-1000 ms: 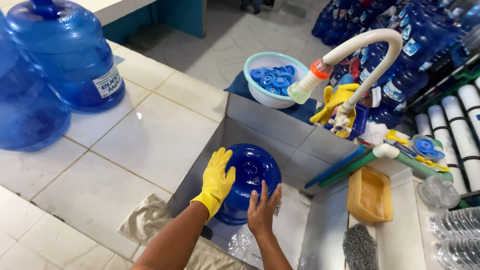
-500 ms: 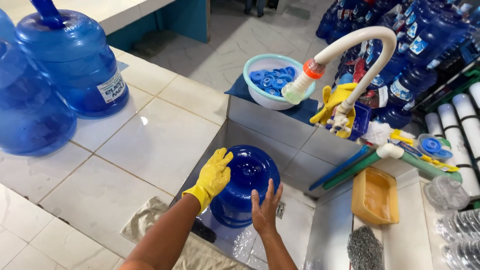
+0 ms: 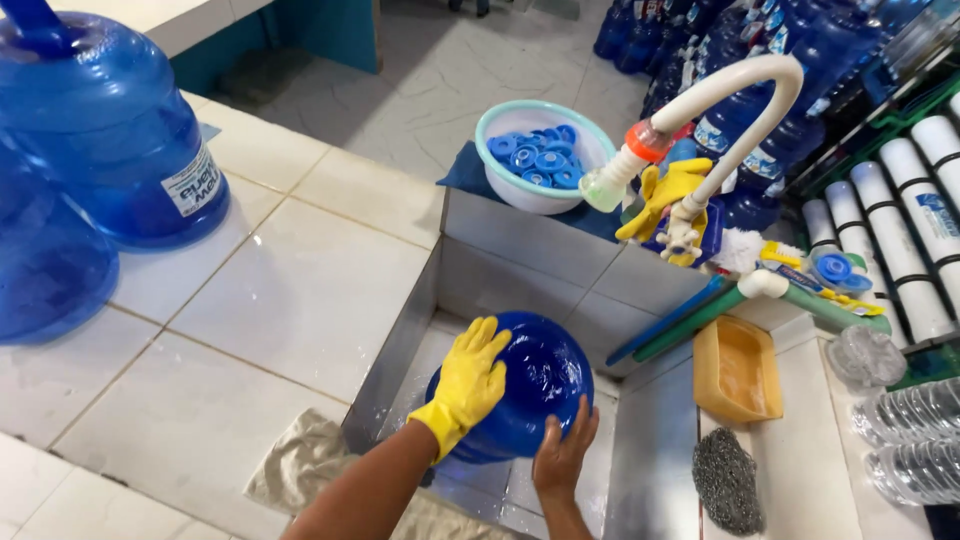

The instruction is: A person wearing yellow gloves scrubs and rinses a large blue water jug at a wash station.

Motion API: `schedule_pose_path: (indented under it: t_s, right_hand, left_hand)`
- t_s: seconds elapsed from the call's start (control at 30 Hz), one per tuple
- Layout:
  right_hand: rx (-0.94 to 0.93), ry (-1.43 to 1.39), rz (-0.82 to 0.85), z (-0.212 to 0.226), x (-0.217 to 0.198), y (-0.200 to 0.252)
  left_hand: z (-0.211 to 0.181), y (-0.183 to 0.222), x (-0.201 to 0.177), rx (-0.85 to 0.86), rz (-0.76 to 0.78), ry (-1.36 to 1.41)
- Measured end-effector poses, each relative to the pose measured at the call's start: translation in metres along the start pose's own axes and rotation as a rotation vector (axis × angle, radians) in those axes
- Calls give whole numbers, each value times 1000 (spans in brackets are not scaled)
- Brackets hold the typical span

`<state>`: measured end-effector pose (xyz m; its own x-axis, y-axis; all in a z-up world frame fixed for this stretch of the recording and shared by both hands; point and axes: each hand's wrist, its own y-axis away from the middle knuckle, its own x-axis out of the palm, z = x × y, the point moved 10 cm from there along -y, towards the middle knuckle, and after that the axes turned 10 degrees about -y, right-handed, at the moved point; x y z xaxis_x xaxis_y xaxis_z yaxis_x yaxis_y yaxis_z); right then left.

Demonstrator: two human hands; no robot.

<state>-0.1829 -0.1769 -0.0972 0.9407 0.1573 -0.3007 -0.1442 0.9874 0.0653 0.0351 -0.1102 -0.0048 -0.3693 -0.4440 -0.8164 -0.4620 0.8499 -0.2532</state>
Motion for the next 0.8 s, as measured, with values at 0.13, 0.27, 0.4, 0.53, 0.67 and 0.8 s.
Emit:
schedule_pose_path:
  t_s: [0.13, 0.27, 0.4, 0.53, 0.67, 0.8]
  right_hand:
    - [-41, 26, 197, 13, 28, 7]
    - [-334, -11, 311, 80, 51, 16]
    - [-371, 98, 377, 77, 80, 3]
    - [-602, 145, 161, 80, 58, -11]
    - [-563, 121, 351, 86, 69, -22]
    - [-578, 171, 422, 104, 75, -38]
  left_hand:
    - [26, 36, -41, 178, -404, 48]
    - [62, 60, -61, 3, -661, -161]
    - [65, 41, -69, -68, -690, -274]
    - [55, 40, -75, 36, -807, -261]
    - [-1, 45, -94, 383, -646, -71]
    - [1, 48, -63, 369, -432, -80]
